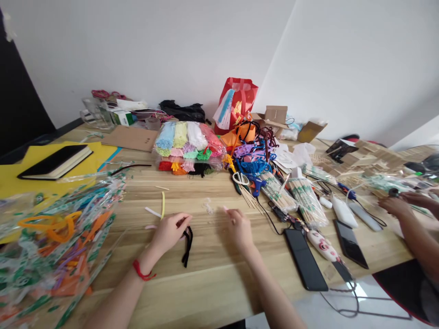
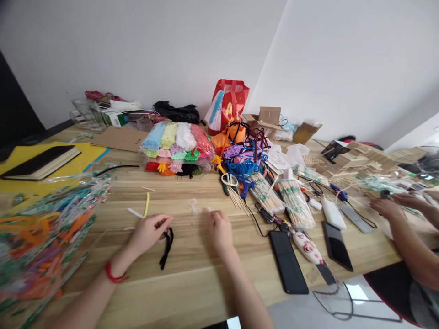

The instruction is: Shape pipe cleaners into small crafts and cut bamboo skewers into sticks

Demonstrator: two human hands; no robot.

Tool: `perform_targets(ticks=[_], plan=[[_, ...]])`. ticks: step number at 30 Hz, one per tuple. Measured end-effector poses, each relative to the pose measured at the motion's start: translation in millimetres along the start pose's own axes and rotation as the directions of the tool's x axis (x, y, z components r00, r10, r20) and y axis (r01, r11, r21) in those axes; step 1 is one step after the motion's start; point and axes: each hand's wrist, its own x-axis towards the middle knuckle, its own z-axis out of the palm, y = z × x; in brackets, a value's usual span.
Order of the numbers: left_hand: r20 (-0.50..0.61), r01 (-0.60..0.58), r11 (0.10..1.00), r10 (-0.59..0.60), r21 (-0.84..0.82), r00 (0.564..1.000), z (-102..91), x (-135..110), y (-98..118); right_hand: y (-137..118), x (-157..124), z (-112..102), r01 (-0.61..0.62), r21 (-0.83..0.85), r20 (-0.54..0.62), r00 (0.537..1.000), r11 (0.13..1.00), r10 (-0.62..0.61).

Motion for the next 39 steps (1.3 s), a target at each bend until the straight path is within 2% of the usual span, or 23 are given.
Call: perform_targets(ticks=[3,6,8,11,13,16,19,21,24,27,29,32,36,39], plan=[[-0.004,0.0,1.0,0.0,-0.001,1.0,-2.1,0.1,2.2,32.9,8.0,-22.6,-0.111,-0.135,-0.135,0.986,0.985,0.093],[-0.013,-0.018,1.0,0.018,0.007,1.0,-2.5,0.1,3.7,45.2,10.6,-22.6,-0.177,-0.227,-0.138,0.979,0.958,0.148],[-0.004,-0.021,1.0,0.021,0.019,1.0,-1.9,0.0,4.3,32.7,7.9,-7.6,-0.133,-0.221,-0.067,0.99,0.966,0.121],[0.002,-0.028,0.999,0.028,0.032,1.0,-0.7,0.0,4.5,-2.5,0.8,19.1,0.042,-0.121,0.076,0.997,0.992,-0.033],[0.003,-0.029,0.999,0.029,0.028,1.0,-0.2,0.0,4.3,-19.5,-1.7,26.3,0.118,-0.046,0.129,0.985,0.992,-0.111],[0.013,-0.01,1.0,0.009,0.008,1.0,-0.1,-0.1,4.1,-15.2,1.6,12.1,0.074,-0.027,0.07,0.995,0.997,-0.071],[0.024,0.0,1.0,0.0,0.004,1.0,-0.9,-0.5,3.9,15.1,8.1,-14.3,-0.092,-0.15,-0.06,0.995,0.984,0.084],[0.019,-0.008,1.0,0.007,0.011,1.0,-1.5,-0.6,3.9,31.3,9.1,-22.4,-0.186,-0.228,-0.102,0.981,0.956,0.167],[0.01,-0.021,1.0,0.021,0.01,1.0,-2.2,0.0,4.0,28.1,3.7,-9.7,-0.169,-0.224,-0.049,0.985,0.96,0.163],[0.006,-0.028,1.0,0.028,0.004,1.0,-2.2,0.5,4.0,-0.3,-3.7,16.0,-0.065,-0.107,0.051,0.996,0.992,0.071],[0.007,-0.025,1.0,0.025,0.005,1.0,-1.9,0.5,3.2,-15.8,-5.5,24.0,-0.027,-0.019,0.082,0.996,0.999,0.028],[0.014,-0.016,1.0,0.016,0.005,1.0,-1.6,-0.1,0.6,-10.7,-4.9,9.6,-0.042,0.014,0.019,0.999,0.999,0.041],[0.011,-0.019,1.0,0.019,0.019,1.0,-2.4,-0.6,-1.1,38.9,-7.5,-33.5,-0.145,-0.125,-0.171,0.978,0.982,0.123],[0.006,-0.032,0.999,0.032,0.027,0.999,-3.0,-0.4,-0.3,60.3,-13.2,-43.3,-0.207,-0.209,-0.146,0.973,0.956,0.179]])
